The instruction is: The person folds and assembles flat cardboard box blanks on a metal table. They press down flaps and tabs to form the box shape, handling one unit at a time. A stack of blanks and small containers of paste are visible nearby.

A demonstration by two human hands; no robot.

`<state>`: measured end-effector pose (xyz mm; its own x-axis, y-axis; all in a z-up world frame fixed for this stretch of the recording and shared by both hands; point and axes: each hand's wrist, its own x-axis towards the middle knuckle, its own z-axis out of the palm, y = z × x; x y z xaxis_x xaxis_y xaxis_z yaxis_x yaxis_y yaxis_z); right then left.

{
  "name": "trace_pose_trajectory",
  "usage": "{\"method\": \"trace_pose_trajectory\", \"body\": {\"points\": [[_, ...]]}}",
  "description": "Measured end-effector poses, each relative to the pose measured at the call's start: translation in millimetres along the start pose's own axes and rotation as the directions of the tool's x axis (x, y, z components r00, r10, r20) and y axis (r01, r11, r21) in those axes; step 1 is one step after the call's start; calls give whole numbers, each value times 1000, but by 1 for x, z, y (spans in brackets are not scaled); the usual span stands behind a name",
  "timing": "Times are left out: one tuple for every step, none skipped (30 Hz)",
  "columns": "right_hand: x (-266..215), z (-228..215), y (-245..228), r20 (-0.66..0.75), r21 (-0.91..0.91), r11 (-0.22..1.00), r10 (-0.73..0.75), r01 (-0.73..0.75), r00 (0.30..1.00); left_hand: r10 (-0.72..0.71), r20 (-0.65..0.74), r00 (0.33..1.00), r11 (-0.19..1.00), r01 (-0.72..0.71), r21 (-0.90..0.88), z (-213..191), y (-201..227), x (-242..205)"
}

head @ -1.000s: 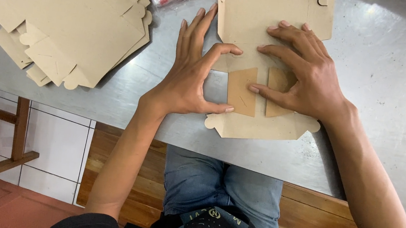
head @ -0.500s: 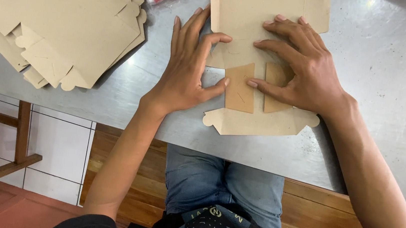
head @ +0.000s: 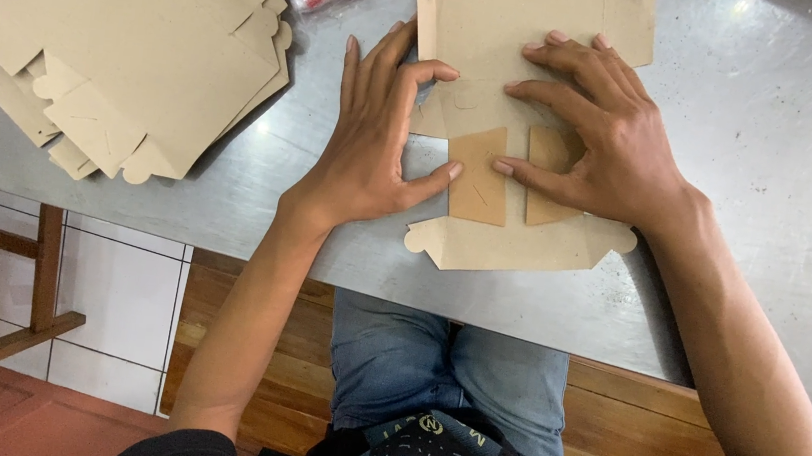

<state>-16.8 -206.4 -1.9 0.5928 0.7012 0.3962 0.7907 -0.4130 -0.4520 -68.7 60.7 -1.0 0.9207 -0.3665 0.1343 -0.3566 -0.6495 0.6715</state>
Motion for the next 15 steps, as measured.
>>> {"method": "trace_pose_trajectory", "body": {"points": [[0, 0, -1, 1, 2, 1000, 0, -1, 1000, -2, 1, 1000, 1000, 2, 0, 0, 0, -1], [0, -1, -1, 0, 2, 1000, -5, 5, 1000, 5, 16, 1000, 1000, -5, -7, -1, 0, -1], [1, -1, -1, -2, 3, 1000, -10, 10, 1000, 13, 30, 999, 1000, -12, -14, -2, 0, -1], [1, -1, -1, -1, 2, 1000, -10, 10, 1000, 13, 30, 999, 1000, -12, -15, -3, 1, -1], [1, -1, -1, -3, 1, 1000, -9, 9, 1000, 13, 47, 999, 1000, -13, -8, -4, 2, 0], [0, 0, -1, -5, -1, 1000, -7, 7, 1000, 13, 65, 998, 1000, -13, 0, -5, 3, 0], [0, -1, -1, -4, -1, 1000, -7, 7, 1000, 13, 65, 998, 1000, -13, -1, -6, 3, 0], [0, -1, -1, 2, -3, 1000, -3, 3, 1000, 14, 74, 997, 1000, -14, 0, -6, 4, 0], [0, -1, -1, 9, -6, 1000, 0, 0, 1000, 14, 82, 997, 1000, -14, 0, -7, 4, 0], [0, -1, -1, 8, -5, 1000, 1, -1, 1000, 14, 82, 996, 1000, -15, 1, -7, 5, 0], [1, -1, -1, 8, -3, 1000, 0, 0, 1000, 12, 91, 996, 1000, -13, 2, -8, 5, 0], [0, -1, -1, 7, -2, 1000, 1, 0, 1000, 11, 99, 995, 1000, -12, 4, -8, 5, 0], [0, -1, -1, 6, -3, 1000, 1, -1, 1000, 12, 99, 995, 1000, -13, 4, -8, 5, 0], [0, -1, 0, 3, -2, 1000, 0, 0, 1000, 10, 104, 994, 1000, -10, 3, -8, 5, 0], [0, -1, 0, 0, -1, 1000, -2, 2, 1000, 8, 110, 994, 1000, -8, 2, -9, 6, 0]]}}
